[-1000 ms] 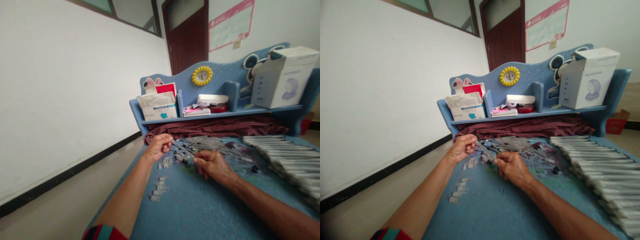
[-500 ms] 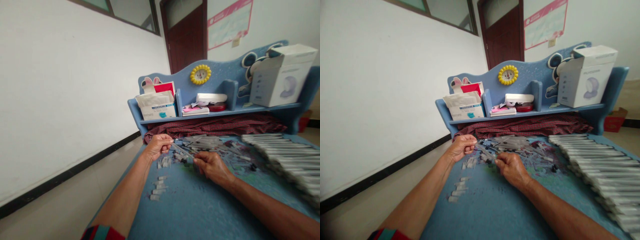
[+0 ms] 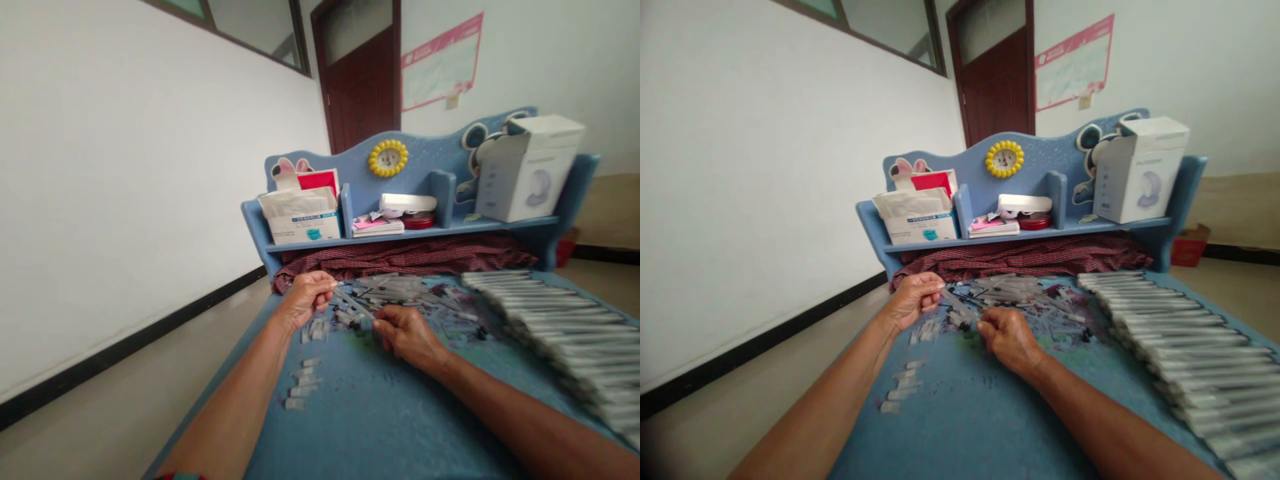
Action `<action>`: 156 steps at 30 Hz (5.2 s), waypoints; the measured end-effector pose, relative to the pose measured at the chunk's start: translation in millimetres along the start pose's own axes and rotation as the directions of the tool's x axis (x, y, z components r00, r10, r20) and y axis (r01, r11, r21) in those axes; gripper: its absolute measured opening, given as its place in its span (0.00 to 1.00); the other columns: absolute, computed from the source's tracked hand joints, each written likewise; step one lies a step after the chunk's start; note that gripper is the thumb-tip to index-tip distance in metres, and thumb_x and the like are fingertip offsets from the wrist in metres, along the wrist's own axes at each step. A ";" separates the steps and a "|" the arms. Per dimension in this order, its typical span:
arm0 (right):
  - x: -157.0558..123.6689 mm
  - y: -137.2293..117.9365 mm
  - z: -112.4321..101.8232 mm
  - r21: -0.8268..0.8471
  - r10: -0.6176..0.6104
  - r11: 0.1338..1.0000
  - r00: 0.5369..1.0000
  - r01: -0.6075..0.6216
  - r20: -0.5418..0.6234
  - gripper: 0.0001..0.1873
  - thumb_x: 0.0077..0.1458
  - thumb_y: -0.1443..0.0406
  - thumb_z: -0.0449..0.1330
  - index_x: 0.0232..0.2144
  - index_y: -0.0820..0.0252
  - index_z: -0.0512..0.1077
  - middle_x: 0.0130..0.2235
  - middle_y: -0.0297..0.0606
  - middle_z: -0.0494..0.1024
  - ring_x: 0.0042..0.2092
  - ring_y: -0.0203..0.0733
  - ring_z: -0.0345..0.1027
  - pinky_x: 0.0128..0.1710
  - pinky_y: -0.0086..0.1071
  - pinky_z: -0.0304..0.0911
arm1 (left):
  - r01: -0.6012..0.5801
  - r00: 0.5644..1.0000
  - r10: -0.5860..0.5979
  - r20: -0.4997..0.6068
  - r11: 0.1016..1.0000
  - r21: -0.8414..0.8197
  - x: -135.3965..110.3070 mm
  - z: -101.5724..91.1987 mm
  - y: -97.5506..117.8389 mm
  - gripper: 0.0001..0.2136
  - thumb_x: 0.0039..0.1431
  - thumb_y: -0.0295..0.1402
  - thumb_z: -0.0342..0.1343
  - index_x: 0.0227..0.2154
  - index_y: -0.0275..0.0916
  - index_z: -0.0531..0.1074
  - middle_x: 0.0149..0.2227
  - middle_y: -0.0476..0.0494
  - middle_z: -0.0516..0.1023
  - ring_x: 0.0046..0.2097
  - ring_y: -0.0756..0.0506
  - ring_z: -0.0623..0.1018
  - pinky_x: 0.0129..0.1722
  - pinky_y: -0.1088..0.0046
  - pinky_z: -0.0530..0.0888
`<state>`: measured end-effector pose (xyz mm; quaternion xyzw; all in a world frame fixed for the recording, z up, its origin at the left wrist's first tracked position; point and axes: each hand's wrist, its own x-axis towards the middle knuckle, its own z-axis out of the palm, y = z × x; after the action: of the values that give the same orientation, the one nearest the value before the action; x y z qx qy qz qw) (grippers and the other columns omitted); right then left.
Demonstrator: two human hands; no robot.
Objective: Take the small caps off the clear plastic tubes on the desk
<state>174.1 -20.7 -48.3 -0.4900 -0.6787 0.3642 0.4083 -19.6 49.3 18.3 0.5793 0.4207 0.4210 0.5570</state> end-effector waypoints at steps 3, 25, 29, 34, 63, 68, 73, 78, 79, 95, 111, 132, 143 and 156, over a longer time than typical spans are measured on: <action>1.2 -6.4 -3.0 -0.164 -0.102 0.981 0.995 0.098 -0.012 0.11 0.54 0.63 0.49 0.25 0.61 0.67 0.19 0.29 0.67 0.20 0.29 0.58 0.22 0.22 0.51 | -0.037 0.999 0.036 -0.038 0.999 -0.003 -1.2 5.8 9.6 0.08 0.39 0.31 0.60 0.21 0.35 0.67 0.13 0.54 0.65 0.13 0.59 0.57 0.13 0.83 0.54; 7.0 -60.7 -57.2 -0.878 -0.145 0.425 0.974 0.222 0.176 0.12 0.52 0.61 0.48 0.34 0.55 0.70 0.32 0.39 0.76 0.33 0.44 0.69 0.28 0.31 0.58 | -0.065 0.984 0.033 0.177 0.982 0.176 2.0 16.9 15.9 0.08 0.45 0.37 0.57 0.23 0.36 0.72 0.18 0.50 0.71 0.17 0.58 0.60 0.17 0.85 0.55; -19.7 -70.5 -109.5 -0.918 -0.102 0.299 0.966 0.259 0.239 0.10 0.52 0.64 0.50 0.34 0.57 0.70 0.35 0.40 0.75 0.36 0.42 0.68 0.31 0.30 0.57 | -0.070 0.984 0.030 0.174 0.971 0.227 5.1 14.5 13.7 0.10 0.44 0.38 0.56 0.22 0.35 0.72 0.19 0.50 0.72 0.18 0.57 0.61 0.17 0.85 0.56; -72.5 -64.9 -180.4 -0.969 0.064 0.192 0.983 0.155 0.170 0.10 0.53 0.66 0.51 0.33 0.60 0.71 0.35 0.40 0.75 0.37 0.40 0.68 0.34 0.28 0.56 | -0.073 0.980 0.009 0.197 0.945 0.319 11.6 10.7 9.6 0.12 0.43 0.41 0.57 0.24 0.36 0.72 0.22 0.50 0.71 0.20 0.56 0.61 0.17 0.84 0.59; -63.2 -1.8 -207.9 -0.966 -0.077 0.242 0.995 0.085 0.068 0.12 0.55 0.65 0.49 0.32 0.59 0.72 0.31 0.39 0.76 0.35 0.37 0.68 0.34 0.25 0.57 | -0.077 0.995 0.022 0.102 0.815 0.574 3.9 7.5 3.5 0.12 0.44 0.40 0.55 0.21 0.34 0.70 0.18 0.51 0.71 0.17 0.56 0.62 0.16 0.81 0.56; -43.8 -35.7 -133.8 -0.886 -0.114 0.311 0.939 0.345 0.325 0.12 0.56 0.64 0.47 0.30 0.60 0.70 0.31 0.39 0.75 0.33 0.36 0.67 0.33 0.26 0.55 | -0.043 0.999 0.019 0.043 0.758 0.651 2.5 8.7 0.7 0.13 0.42 0.41 0.55 0.20 0.35 0.69 0.17 0.50 0.71 0.16 0.55 0.63 0.15 0.81 0.56; -14.5 -47.7 -73.2 -0.876 -0.052 0.349 0.941 0.332 0.336 0.12 0.54 0.63 0.48 0.30 0.59 0.71 0.31 0.40 0.76 0.35 0.40 0.69 0.33 0.28 0.56 | -0.056 0.998 0.039 0.040 0.720 0.692 0.7 12.1 -0.1 0.12 0.42 0.40 0.53 0.19 0.35 0.69 0.17 0.50 0.71 0.16 0.54 0.63 0.15 0.80 0.58; 15.9 -40.2 -41.8 -0.910 0.054 0.371 0.974 0.184 0.219 0.13 0.51 0.62 0.50 0.36 0.57 0.72 0.34 0.43 0.76 0.38 0.44 0.70 0.34 0.30 0.58 | -0.069 0.997 0.067 0.033 0.639 0.766 5.1 4.9 -3.7 0.11 0.43 0.38 0.52 0.19 0.35 0.70 0.17 0.50 0.72 0.18 0.53 0.66 0.19 0.79 0.62; 21.1 -38.0 -38.0 -0.914 0.068 0.372 0.977 0.161 0.200 0.13 0.51 0.62 0.51 0.37 0.56 0.72 0.35 0.43 0.76 0.39 0.44 0.69 0.35 0.31 0.59 | -0.070 0.997 0.079 0.028 0.612 0.788 6.2 2.9 -4.2 0.10 0.44 0.38 0.51 0.19 0.35 0.70 0.17 0.50 0.72 0.19 0.52 0.67 0.20 0.79 0.62; 64.9 -22.2 -3.3 -0.941 0.090 0.332 0.991 0.068 0.103 0.14 0.52 0.64 0.49 0.37 0.61 0.72 0.38 0.49 0.75 0.41 0.48 0.69 0.37 0.35 0.62 | -0.061 0.985 0.170 -0.008 0.398 0.916 9.5 -5.5 -9.7 0.09 0.45 0.34 0.51 0.20 0.37 0.73 0.20 0.47 0.74 0.28 0.49 0.73 0.29 0.78 0.65; 75.4 -17.7 4.3 -0.916 0.121 0.401 0.989 0.026 0.082 0.13 0.49 0.65 0.51 0.35 0.59 0.73 0.39 0.46 0.76 0.41 0.45 0.70 0.35 0.32 0.62 | 0.005 0.984 0.163 -0.072 0.376 0.926 8.1 -11.3 -5.8 0.08 0.46 0.32 0.52 0.20 0.37 0.74 0.21 0.45 0.76 0.31 0.47 0.75 0.30 0.78 0.66; 1.1 -20.4 -77.3 -0.759 -0.012 0.619 0.964 -0.201 -0.265 0.15 0.51 0.59 0.49 0.28 0.52 0.75 0.29 0.35 0.77 0.33 0.38 0.69 0.27 0.26 0.52 | -0.162 0.974 0.211 0.089 0.358 0.920 9.6 7.6 -8.3 0.10 0.48 0.36 0.49 0.21 0.38 0.72 0.20 0.49 0.73 0.26 0.49 0.72 0.25 0.78 0.63; -1.5 -6.7 -79.8 -0.643 -0.063 0.754 0.960 -0.133 -0.274 0.15 0.52 0.60 0.48 0.28 0.55 0.74 0.28 0.36 0.77 0.31 0.37 0.69 0.28 0.26 0.52 | -0.194 0.952 0.213 0.221 -0.138 0.971 30.6 43.1 2.5 0.12 0.51 0.30 0.47 0.38 0.42 0.72 0.36 0.43 0.75 0.40 0.45 0.74 0.39 0.74 0.67; -7.4 -10.8 -73.8 -0.814 -0.066 0.561 0.972 -0.150 -0.224 0.16 0.56 0.66 0.44 0.32 0.60 0.72 0.33 0.44 0.77 0.36 0.40 0.71 0.32 0.27 0.57 | -0.257 0.947 0.097 0.305 -0.340 0.905 64.9 77.8 -2.6 0.13 0.49 0.22 0.45 0.32 0.36 0.73 0.37 0.35 0.73 0.39 0.42 0.74 0.36 0.68 0.69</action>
<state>238.8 -23.7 -10.5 -0.6784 -0.7061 -0.0453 0.1981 73.7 88.7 15.0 0.8652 0.4619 -0.0401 -0.1909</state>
